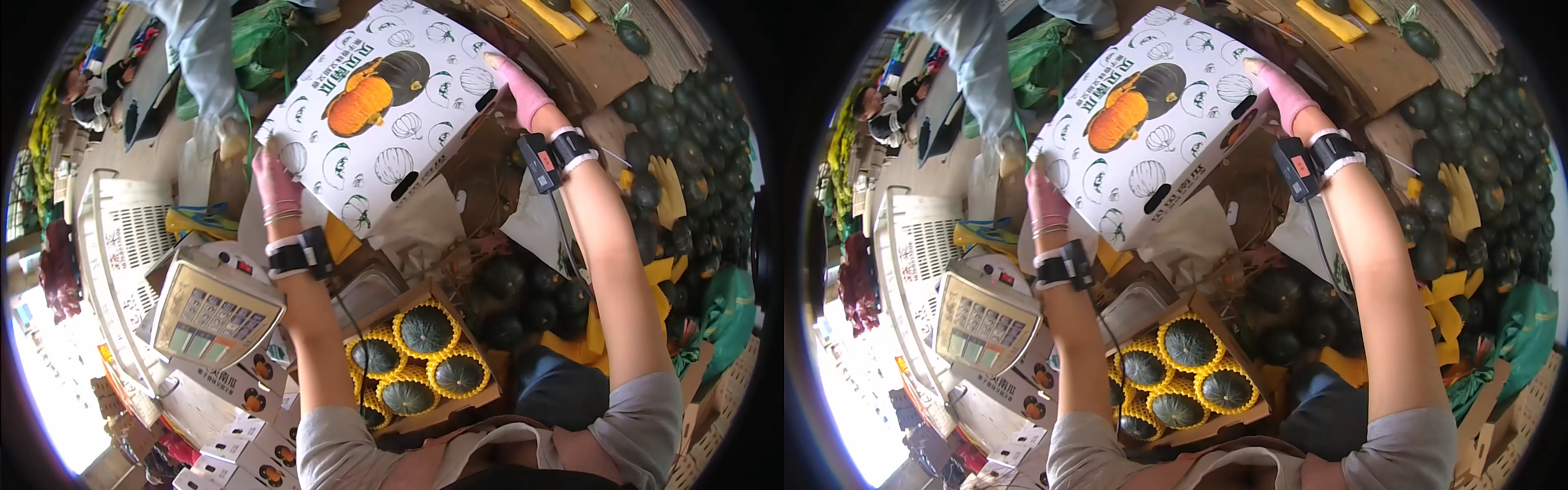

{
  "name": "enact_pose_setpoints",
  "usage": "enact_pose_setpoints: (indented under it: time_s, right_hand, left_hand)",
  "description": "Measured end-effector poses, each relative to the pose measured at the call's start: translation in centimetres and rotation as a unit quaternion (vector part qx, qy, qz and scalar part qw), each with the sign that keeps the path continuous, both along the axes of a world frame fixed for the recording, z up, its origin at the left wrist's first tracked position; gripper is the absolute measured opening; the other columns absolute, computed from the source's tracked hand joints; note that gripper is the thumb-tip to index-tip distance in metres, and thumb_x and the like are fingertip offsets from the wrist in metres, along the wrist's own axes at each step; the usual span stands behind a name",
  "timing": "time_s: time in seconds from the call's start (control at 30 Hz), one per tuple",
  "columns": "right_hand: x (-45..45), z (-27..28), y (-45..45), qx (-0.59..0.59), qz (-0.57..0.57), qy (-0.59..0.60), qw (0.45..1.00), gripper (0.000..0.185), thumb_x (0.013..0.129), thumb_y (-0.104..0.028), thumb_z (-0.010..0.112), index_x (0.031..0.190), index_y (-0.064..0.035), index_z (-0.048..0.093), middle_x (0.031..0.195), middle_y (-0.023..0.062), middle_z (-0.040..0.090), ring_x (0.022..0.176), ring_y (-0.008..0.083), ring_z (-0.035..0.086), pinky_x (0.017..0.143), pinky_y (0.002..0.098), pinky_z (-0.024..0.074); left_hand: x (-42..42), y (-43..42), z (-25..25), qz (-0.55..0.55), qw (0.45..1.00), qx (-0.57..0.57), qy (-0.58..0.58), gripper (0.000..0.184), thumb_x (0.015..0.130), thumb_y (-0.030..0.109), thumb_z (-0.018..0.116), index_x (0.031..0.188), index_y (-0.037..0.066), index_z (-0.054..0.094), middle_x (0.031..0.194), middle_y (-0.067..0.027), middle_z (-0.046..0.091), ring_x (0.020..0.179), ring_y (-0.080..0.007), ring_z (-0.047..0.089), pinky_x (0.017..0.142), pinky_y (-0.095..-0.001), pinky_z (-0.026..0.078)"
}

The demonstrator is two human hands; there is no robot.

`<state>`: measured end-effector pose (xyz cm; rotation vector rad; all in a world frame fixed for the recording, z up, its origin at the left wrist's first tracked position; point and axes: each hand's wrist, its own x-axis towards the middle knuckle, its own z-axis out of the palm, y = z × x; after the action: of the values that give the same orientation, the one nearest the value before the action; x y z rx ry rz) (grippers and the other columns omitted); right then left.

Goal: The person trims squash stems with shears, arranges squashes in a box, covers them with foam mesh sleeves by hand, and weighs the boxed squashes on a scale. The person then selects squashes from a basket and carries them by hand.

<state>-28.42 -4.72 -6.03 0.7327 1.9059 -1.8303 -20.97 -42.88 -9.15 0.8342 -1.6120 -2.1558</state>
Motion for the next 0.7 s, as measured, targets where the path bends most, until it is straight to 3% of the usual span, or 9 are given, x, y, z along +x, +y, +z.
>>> enact_pose_setpoints:
  time_s: [0.03,0.07,0.1,0.17,0.23,0.4,0.57,0.63,0.7]
  right_hand:
    - [-0.2,0.1,0.1,0.023,0.034,0.026,0.999,0.073,0.066,-0.065,0.067,0.122,-0.0209,0.053,0.117,0.0084,0.052,0.106,0.0263,0.047,0.084,0.0356,0.0419]
    - [-0.3,-1.1,-0.7,0.252,-0.008,0.126,0.960,0.065,0.072,-0.058,0.066,0.124,-0.0215,0.052,0.120,0.0080,0.051,0.108,0.0277,0.048,0.085,0.0396,0.0428]
    - [-0.7,-2.1,-1.5,0.463,-0.051,0.223,0.856,0.056,0.078,-0.051,0.064,0.125,-0.0221,0.051,0.122,0.0075,0.050,0.110,0.0290,0.049,0.086,0.0436,0.0436]
    - [0.2,0.2,-1.7,0.611,0.125,0.429,0.654,0.041,0.087,-0.040,0.055,0.126,-0.0279,0.051,0.133,0.0065,0.046,0.123,0.0310,0.043,0.096,0.0454,0.0406]
    - [0.9,-0.4,-1.9,0.605,0.226,0.400,0.650,0.040,0.090,-0.042,0.050,0.128,-0.0279,0.051,0.139,0.0032,0.044,0.127,0.0322,0.040,0.101,0.0445,0.0383]
    - [-0.5,-5.6,-0.6,0.518,0.239,0.415,0.708,0.048,0.092,-0.044,0.044,0.138,-0.0288,0.039,0.149,0.0041,0.030,0.130,0.0362,0.034,0.105,0.0433,0.0360]
    - [6.1,1.8,-1.9,0.610,0.420,0.271,0.615,0.064,0.088,-0.044,0.052,0.143,-0.0193,0.030,0.148,0.0141,0.029,0.130,0.0356,0.035,0.104,0.0443,0.0359]
    - [11.6,1.6,-0.1,0.380,0.417,0.418,0.712,0.074,0.084,-0.036,0.063,0.144,-0.0120,0.027,0.144,0.0153,0.036,0.126,0.0362,0.041,0.101,0.0442,0.0393]
    - [19.6,2.9,1.9,0.090,0.415,0.337,0.840,0.084,0.079,-0.030,0.071,0.144,-0.0071,0.023,0.138,0.0171,0.041,0.121,0.0356,0.046,0.097,0.0428,0.0426]
  left_hand:
    - [0.4,1.7,0.8,0.052,0.998,-0.028,-0.016,0.035,0.091,0.011,0.054,0.125,0.002,0.047,0.120,-0.0125,0.055,0.107,-0.0173,0.052,0.090,-0.0294,0.046]
    - [0.3,1.1,-0.8,0.038,0.987,-0.145,0.056,0.042,0.088,0.018,0.059,0.126,0.004,0.047,0.119,-0.0116,0.054,0.105,-0.0208,0.053,0.088,-0.0328,0.046]
    - [0.2,0.4,-2.5,0.026,0.957,-0.259,0.125,0.050,0.085,0.025,0.064,0.128,0.006,0.046,0.119,-0.0108,0.053,0.104,-0.0243,0.053,0.087,-0.0361,0.047]
    - [1.9,1.4,-0.2,-0.058,0.777,-0.627,-0.005,0.051,0.083,0.019,0.061,0.131,0.006,0.047,0.137,-0.0222,0.043,0.124,-0.0387,0.041,0.104,-0.0416,0.035]
    - [2.6,4.1,0.7,-0.174,0.689,-0.701,-0.059,0.049,0.086,0.024,0.056,0.131,0.005,0.046,0.141,-0.0239,0.037,0.131,-0.0424,0.033,0.108,-0.0458,0.028]
    - [2.8,6.0,0.4,-0.200,0.687,-0.694,-0.084,0.052,0.093,0.033,0.045,0.137,0.007,0.037,0.147,-0.0199,0.030,0.137,-0.0404,0.022,0.108,-0.0530,0.027]
    - [9.4,11.4,6.9,-0.345,0.648,-0.628,-0.257,0.071,0.088,0.041,0.051,0.145,0.008,0.025,0.154,-0.0158,0.016,0.141,-0.0353,0.016,0.110,-0.0550,0.023]
    - [16.5,13.0,11.9,-0.388,0.715,-0.579,-0.055,0.064,0.084,0.029,0.062,0.136,0.000,0.037,0.133,-0.0249,0.044,0.121,-0.0416,0.044,0.098,-0.0408,0.041]
    - [22.7,12.7,16.1,-0.456,0.755,-0.464,-0.079,0.049,0.081,0.020,0.065,0.122,-0.003,0.050,0.119,-0.0225,0.055,0.110,-0.0388,0.053,0.090,-0.0389,0.045]
